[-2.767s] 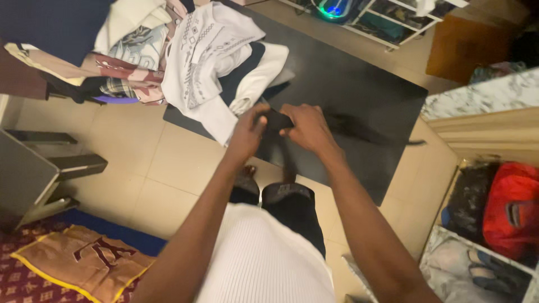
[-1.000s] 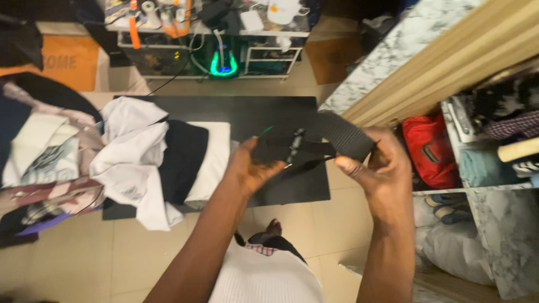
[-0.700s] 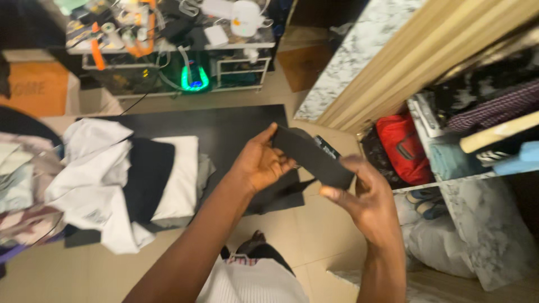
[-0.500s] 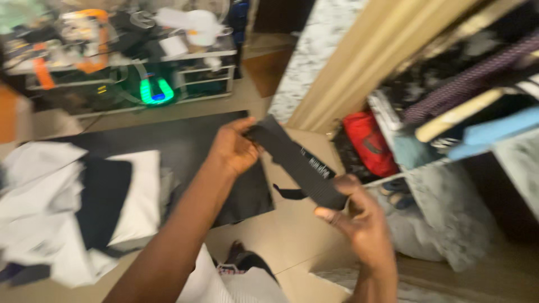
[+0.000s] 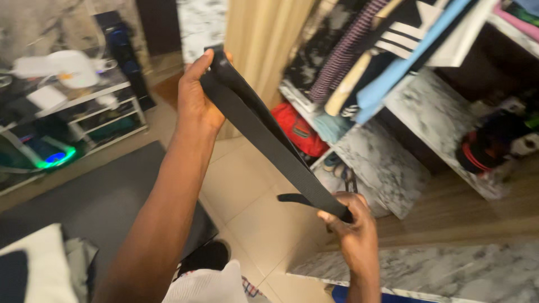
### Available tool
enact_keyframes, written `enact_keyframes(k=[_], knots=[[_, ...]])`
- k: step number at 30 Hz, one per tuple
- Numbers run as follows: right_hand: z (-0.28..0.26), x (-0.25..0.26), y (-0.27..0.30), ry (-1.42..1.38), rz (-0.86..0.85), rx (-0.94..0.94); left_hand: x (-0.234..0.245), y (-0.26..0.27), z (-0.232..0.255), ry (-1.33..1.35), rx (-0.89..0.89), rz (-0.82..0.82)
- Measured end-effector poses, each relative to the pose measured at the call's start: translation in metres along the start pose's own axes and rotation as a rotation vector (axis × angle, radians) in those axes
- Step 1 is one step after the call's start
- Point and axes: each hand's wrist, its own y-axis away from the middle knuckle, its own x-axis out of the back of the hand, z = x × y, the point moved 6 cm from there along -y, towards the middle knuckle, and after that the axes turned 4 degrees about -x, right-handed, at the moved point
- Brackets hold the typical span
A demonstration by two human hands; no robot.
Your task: The person sorts and organizes items of clothing, including a patterned hat, a belt, and shirts, by folding them on a black surface and placing them onto shelves inside a wardrobe.
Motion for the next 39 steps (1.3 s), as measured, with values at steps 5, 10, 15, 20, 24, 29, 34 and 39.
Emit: enact_keyframes(k=[5,10,15,20,24,29,34,39], knots=[[0.086,0.023,-0.036,0.142,0.247,-0.274,-0.068,0.0,-0.071,-0.049,0.059,-0.285],[0.143,0.043,-0.099,0.224,0.351,-0.327,-0.125,-0.022,-0.146,-0.109,0.113,-0.563],[0.128,0.045,-0.214,0.042,0.091,-0.165,-0.162,-0.062,-0.212,-0.307,0.12,-0.705],[0.074,0.061,-0.321,-1.023,-0.094,-0.005,-0.162,-0.096,-0.245,-0.721,-0.036,-0.964],[0.053,0.056,-0.383,-1.097,-0.1,0.01,-0.137,-0.123,-0.261,-0.899,0.189,-0.91],[0.058,0.025,-0.452,-1.283,0.104,-0.169,-0.124,-0.162,-0.26,-1.235,0.159,-0.867],[0.039,0.012,-0.513,-1.218,-0.209,0.056,-0.127,-0.212,-0.248,-1.229,-0.059,-0.668],[0.034,0.007,-0.572,-1.145,-0.32,0.185,-0.137,-0.257,-0.238,-1.172,-0.095,-0.342]])
